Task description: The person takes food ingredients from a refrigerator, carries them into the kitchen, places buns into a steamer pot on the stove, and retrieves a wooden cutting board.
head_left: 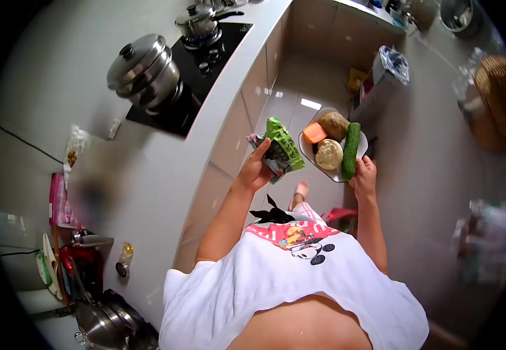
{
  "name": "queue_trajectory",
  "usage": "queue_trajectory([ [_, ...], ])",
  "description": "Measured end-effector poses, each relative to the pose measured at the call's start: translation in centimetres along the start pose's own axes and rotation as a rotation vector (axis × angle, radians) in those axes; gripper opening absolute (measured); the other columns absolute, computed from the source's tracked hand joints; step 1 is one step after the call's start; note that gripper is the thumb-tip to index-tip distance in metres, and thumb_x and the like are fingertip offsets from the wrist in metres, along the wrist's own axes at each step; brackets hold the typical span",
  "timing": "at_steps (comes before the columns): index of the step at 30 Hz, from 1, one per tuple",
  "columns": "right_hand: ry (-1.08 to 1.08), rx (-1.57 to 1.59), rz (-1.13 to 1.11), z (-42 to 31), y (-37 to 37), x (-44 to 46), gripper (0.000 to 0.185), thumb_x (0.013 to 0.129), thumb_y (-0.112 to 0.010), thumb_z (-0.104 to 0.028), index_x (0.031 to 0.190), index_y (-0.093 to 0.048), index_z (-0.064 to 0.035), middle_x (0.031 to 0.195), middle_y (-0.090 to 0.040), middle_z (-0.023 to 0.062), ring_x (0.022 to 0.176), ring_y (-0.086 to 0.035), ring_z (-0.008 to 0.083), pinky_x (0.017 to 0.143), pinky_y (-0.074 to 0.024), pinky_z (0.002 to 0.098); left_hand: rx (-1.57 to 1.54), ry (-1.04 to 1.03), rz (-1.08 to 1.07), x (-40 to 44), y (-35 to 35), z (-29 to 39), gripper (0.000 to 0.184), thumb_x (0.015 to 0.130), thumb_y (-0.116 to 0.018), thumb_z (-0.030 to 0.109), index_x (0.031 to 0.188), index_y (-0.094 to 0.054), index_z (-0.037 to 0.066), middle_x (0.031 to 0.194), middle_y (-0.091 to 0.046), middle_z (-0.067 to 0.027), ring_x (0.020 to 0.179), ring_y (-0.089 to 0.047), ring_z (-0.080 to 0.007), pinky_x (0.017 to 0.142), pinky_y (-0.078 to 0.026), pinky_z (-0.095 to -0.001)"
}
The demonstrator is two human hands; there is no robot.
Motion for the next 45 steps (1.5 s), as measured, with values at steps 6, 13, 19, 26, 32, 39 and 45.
queue_trajectory([
  [6,-0.048,-0.148,-0.101,-5.4,-3.0,18.1,0.01,0.085,-0.05,-0.014,0.085,-0.053,-0.0046,0.075,-0.057,-0.0009,0.061,-0.054,0.0035,0.05,-0.0477,0.0191,-0.029,-0.038,0.186,14.0,-0.9,4.8,0.042,0.079,-0.06,0.036,0.111,-0.051,0.01,0.105,-0.058,-0.0053,0.096,-0.055,-0.0207,0.086,-0.042,-0.0384],
  [13,-0.099,-0.157,-0.156,-5.6,-6.8,35.7,0.01,0.085,-0.05,-0.014,0.08,-0.052,-0.0054,0.075,-0.056,-0.001,0.063,-0.054,0.0037,0.051,-0.0481,0.0199,-0.015,-0.172,0.303,27.0,0.1,12.3,0.04,0.077,-0.062,0.039,0.104,-0.054,0.011,0.097,-0.059,-0.0032,0.087,-0.057,-0.0186,0.069,-0.045,-0.0353],
  [19,-0.174,-0.232,-0.101,-2.5,-12.0,49.4,0.01,0.085,-0.052,-0.017,0.079,-0.053,-0.009,0.067,-0.051,-0.005,0.053,-0.046,0.0006,0.045,-0.0365,0.0156,-0.05,-0.208,0.357,39.1,3.6,19.6,0.043,0.075,-0.063,0.042,0.103,-0.053,0.011,0.095,-0.059,-0.0027,0.084,-0.056,-0.0175,0.064,-0.046,-0.0337],
  [26,-0.236,-0.297,-0.084,-0.7,-16.5,61.8,0.011,0.083,-0.051,-0.013,0.075,-0.051,-0.0057,0.066,-0.051,-0.0017,0.052,-0.049,0.0055,0.045,-0.0423,0.0198,-0.044,-0.261,0.467,49.9,7.3,26.4,0.049,0.074,-0.066,0.04,0.105,-0.05,0.006,0.092,-0.058,-0.004,0.08,-0.059,-0.0183,0.064,-0.05,-0.0346],
  [32,-0.296,-0.412,-0.228,3.5,-20.1,73.0,0.01,0.083,-0.049,-0.013,0.079,-0.054,-0.0052,0.07,-0.054,-0.0004,0.056,-0.051,0.0073,0.05,-0.0443,0.0226,0.002,-0.308,0.611,55.0,12.1,30.2,0.042,0.074,-0.066,0.036,0.102,-0.052,0.009,0.088,-0.059,-0.004,0.072,-0.058,-0.0184,0.052,-0.045,-0.0321],
  [39,-0.385,-0.564,-0.439,7.1,-23.9,83.1,0.016,0.083,-0.047,-0.015,0.087,-0.056,-0.002,0.073,-0.056,0.0018,0.061,-0.054,0.0096,0.055,-0.0458,0.025,-0.024,-0.415,0.898,60.8,13.8,33.3,0.042,0.072,-0.068,0.036,0.1,-0.052,0.009,0.089,-0.057,-0.0061,0.071,-0.057,-0.0208,0.043,-0.043,-0.0354],
  [45,-0.452,-0.61,-0.583,10.3,-28.2,88.2,0.017,0.084,-0.047,-0.015,0.085,-0.055,-0.0007,0.071,-0.055,0.002,0.058,-0.053,0.01,0.052,-0.0452,0.0243,-0.075,-0.435,1.109,62.4,16.0,36.1,0.056,0.07,-0.071,0.031,0.114,-0.046,0.006,0.101,-0.054,-0.0059,0.087,-0.056,-0.0185,0.066,-0.049,-0.0335],
])
Point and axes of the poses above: each hand's wrist, its own x-axis towards the middle knuckle, its own y-axis out of the back of the hand, z = x × y, the point moved 3 cm from there along x, towards the middle knuckle
